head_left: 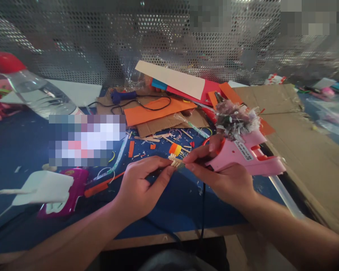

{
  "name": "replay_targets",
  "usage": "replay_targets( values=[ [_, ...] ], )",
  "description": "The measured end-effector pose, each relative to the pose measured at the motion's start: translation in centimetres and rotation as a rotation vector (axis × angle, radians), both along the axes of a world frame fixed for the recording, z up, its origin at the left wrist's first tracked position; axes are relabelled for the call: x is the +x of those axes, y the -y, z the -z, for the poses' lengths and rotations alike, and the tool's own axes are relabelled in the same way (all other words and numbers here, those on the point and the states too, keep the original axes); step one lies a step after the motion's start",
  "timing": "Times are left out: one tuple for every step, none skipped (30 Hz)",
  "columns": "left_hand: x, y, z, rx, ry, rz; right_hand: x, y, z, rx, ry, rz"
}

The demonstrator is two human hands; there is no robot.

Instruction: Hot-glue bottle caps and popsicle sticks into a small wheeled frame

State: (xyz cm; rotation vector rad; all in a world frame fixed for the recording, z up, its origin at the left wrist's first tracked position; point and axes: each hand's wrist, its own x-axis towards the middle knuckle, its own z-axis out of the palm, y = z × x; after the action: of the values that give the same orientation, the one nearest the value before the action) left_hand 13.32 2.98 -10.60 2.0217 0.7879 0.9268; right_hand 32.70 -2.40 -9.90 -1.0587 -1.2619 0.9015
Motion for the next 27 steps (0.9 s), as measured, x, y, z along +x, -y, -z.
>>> replay_targets(
  values=[
    [0.00,-0.01,-0.01,0.005,-0.008,-0.001,0.01,-0.01,-0.02,0.002,0.012,0.004],
    [-0.01,-0.02,-0.03,0.011,-0.016,-0.003,0.03,-0.03,-0.03,0.002,0.028,0.010],
    [-0.02,-0.03,-0.04,0.017,-0.023,-0.006,0.05,-0.04,-0.03,0.002,0.049,0.016],
    [-0.03,-0.03,-0.03,0.024,-0.028,-0.009,0.07,-0.06,-0.04,0.004,0.075,0.025],
    [-0.04,-0.03,-0.02,0.032,-0.030,-0.013,0.10,-0.07,-0.04,0.007,0.107,0.034],
    [-0.06,-0.02,0.00,0.039,-0.032,-0.019,0.12,-0.07,-0.05,0.009,0.146,0.040],
    [-0.07,-0.01,0.04,0.046,-0.033,-0.026,0.15,-0.07,-0.05,0.011,0.185,0.048],
    [-0.08,0.01,0.09,0.053,-0.033,-0.035,0.18,-0.06,-0.06,0.018,0.222,0.056],
    [-0.08,0.04,0.13,0.057,-0.033,-0.044,0.21,-0.05,-0.06,0.030,0.254,0.060],
    [-0.08,0.06,0.18,0.061,-0.035,-0.055,0.24,-0.03,-0.06,0.042,0.283,0.060],
    [-0.07,0.09,0.22,0.062,-0.037,-0.064,0.26,-0.01,-0.05,0.057,0.304,0.060],
    [-0.06,0.11,0.24,0.060,-0.041,-0.072,0.28,0.00,-0.04,0.074,0.321,0.056],
    [-0.04,0.13,0.25,0.055,-0.046,-0.076,0.30,0.01,-0.02,0.086,0.333,0.050],
    [-0.01,0.15,0.24,0.050,-0.050,-0.079,0.31,0.01,0.01,0.090,0.343,0.047],
    [0.01,0.16,0.21,0.045,-0.052,-0.080,0.30,0.01,0.04,0.087,0.348,0.049],
    [0.03,0.17,0.17,0.040,-0.054,-0.081,0.29,0.02,0.08,0.082,0.350,0.051],
    [0.04,0.18,0.12,0.036,-0.055,-0.080,0.28,0.02,0.12,0.075,0.351,0.052],
    [0.04,0.18,0.06,0.034,-0.056,-0.081,0.26,0.03,0.16,0.070,0.352,0.055],
    [0.03,0.17,0.00,0.032,-0.059,-0.083,0.24,0.04,0.19,0.071,0.353,0.060],
    [0.02,0.17,-0.06,0.031,-0.064,-0.083,0.22,0.06,0.22,0.080,0.350,0.064],
    [0.00,0.17,-0.11,0.029,-0.071,-0.081,0.22,0.08,0.25,0.093,0.344,0.069],
    [-0.01,0.17,-0.16,0.028,-0.073,-0.081,0.24,0.11,0.27,0.109,0.340,0.075],
    [-0.03,0.17,-0.19,0.027,-0.074,-0.078,0.27,0.15,0.31,0.120,0.344,0.080],
    [-0.04,0.18,-0.21,0.024,-0.074,-0.074,0.32,0.20,0.35,0.125,0.355,0.082],
    [-0.05,0.20,-0.21,0.022,-0.073,-0.070,0.38,0.24,0.41,0.124,0.374,0.083],
    [-0.05,0.23,-0.20,0.021,-0.070,-0.069,0.45,0.29,0.48,0.122,0.395,0.086],
    [-0.06,0.26,-0.18,0.020,-0.068,-0.068,0.52,0.33,0.56,0.117,0.415,0.087]
  ],
)
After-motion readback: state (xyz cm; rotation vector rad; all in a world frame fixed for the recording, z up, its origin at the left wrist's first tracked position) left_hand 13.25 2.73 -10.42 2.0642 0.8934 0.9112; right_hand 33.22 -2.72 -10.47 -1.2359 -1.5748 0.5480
